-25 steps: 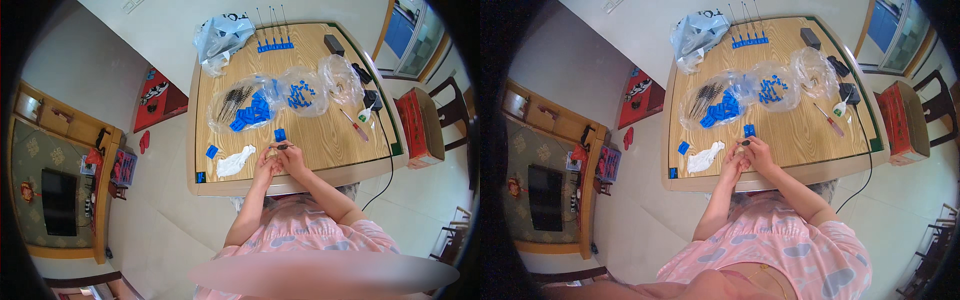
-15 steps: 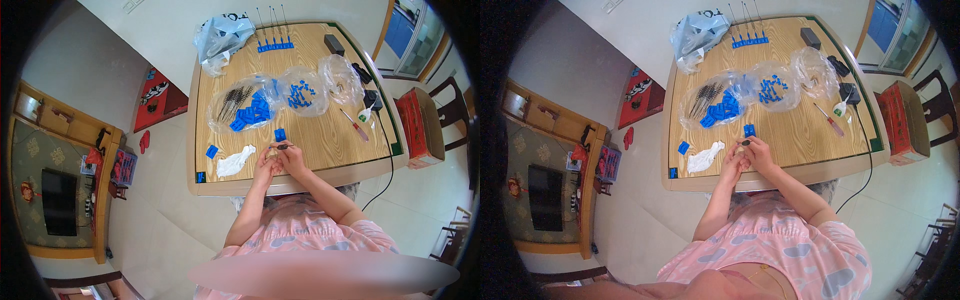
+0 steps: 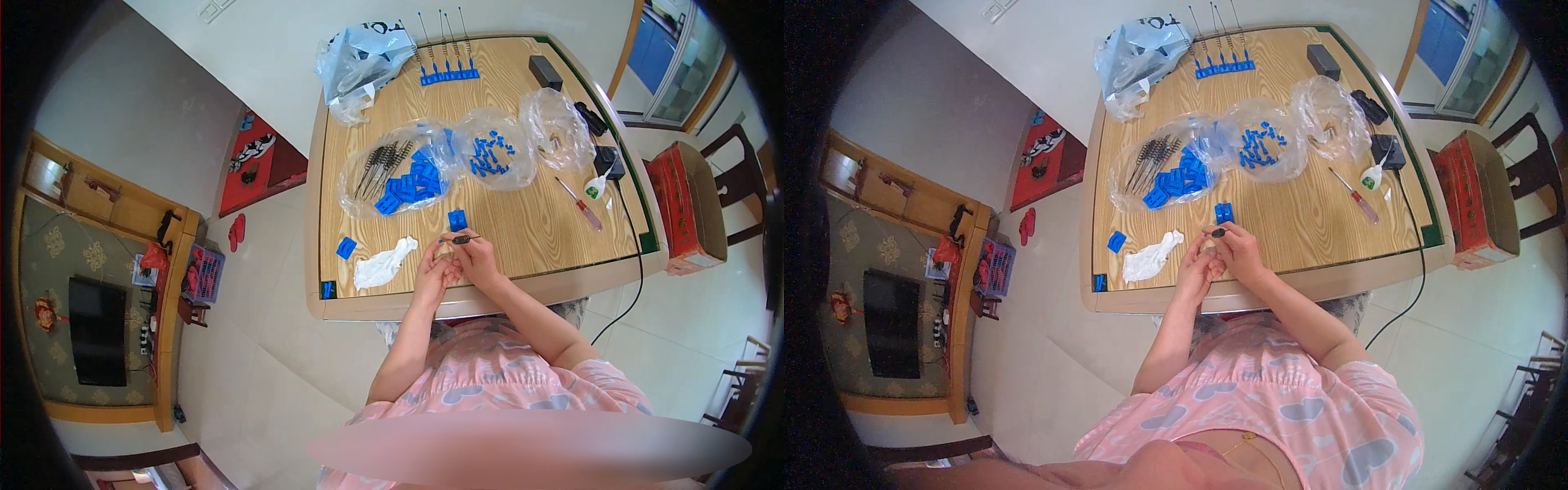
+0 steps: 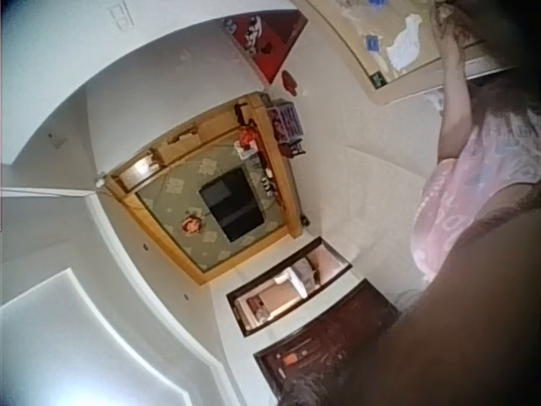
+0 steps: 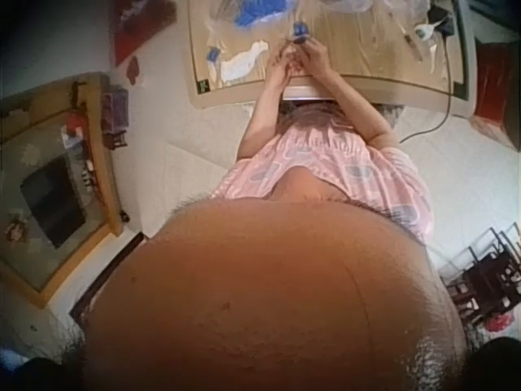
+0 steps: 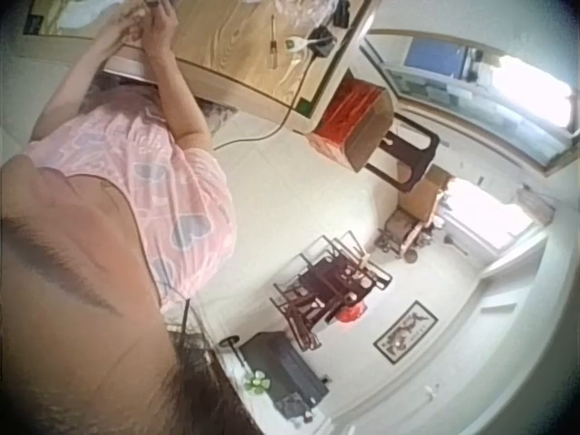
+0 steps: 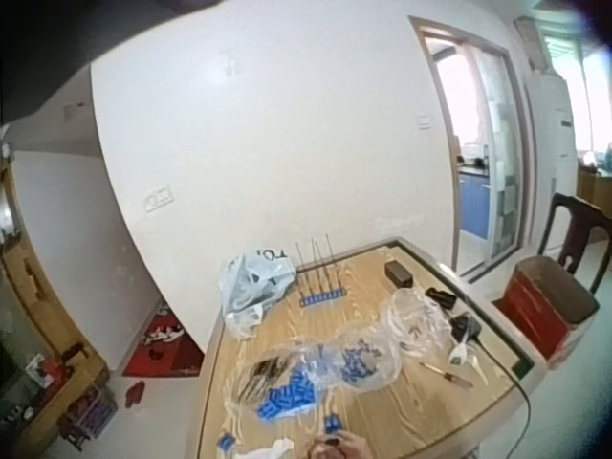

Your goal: The person wipes a spring with a cloth, applies glue to a blue plastic piece, and then inserts the spring into the plastic piece.

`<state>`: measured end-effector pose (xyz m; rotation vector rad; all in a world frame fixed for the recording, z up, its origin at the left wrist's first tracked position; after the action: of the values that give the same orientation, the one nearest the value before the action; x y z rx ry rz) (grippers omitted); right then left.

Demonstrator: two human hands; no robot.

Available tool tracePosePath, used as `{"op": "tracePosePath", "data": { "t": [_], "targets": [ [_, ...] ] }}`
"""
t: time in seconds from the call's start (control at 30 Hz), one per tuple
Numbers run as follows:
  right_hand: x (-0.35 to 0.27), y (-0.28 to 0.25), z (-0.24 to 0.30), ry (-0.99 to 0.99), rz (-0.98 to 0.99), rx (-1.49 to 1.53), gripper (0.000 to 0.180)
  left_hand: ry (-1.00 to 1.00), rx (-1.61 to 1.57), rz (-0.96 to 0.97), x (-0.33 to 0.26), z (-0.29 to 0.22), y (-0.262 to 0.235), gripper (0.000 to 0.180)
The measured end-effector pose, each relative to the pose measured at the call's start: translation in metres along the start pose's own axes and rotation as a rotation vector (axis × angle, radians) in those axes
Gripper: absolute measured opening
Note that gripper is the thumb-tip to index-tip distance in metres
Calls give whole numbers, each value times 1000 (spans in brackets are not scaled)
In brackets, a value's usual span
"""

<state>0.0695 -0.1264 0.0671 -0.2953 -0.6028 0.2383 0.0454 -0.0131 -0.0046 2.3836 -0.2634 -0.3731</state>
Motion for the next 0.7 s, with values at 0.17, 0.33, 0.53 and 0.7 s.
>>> {"op": "tracePosePath", "data": {
  "t": [0.17, 0.33, 0.53, 0.7],
  "targets": [
    [0, 0, -1, 19, 0, 17, 21, -3, 12, 7, 1, 0, 0, 47],
    [0, -1, 2, 28, 3, 13, 20, 7, -6, 10, 0, -1, 2, 47],
    [0, -1, -1, 13, -8, 4, 20, 5, 5, 27, 0, -1, 3, 48],
    [0, -1, 2, 30, -1, 22, 21, 5, 11, 25, 0, 0, 0, 49]
  ]
}}
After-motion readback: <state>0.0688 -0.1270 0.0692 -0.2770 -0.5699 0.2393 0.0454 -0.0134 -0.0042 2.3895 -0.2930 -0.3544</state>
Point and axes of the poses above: each hand's wrist, its own x-axis towards the middle knuckle, its own y-axis out of the palm, z = x × y, the point moved 7 cm from there along x, towards the middle knuckle, and after that the axes turned 12 degrees about z, right-handed, at the moved point
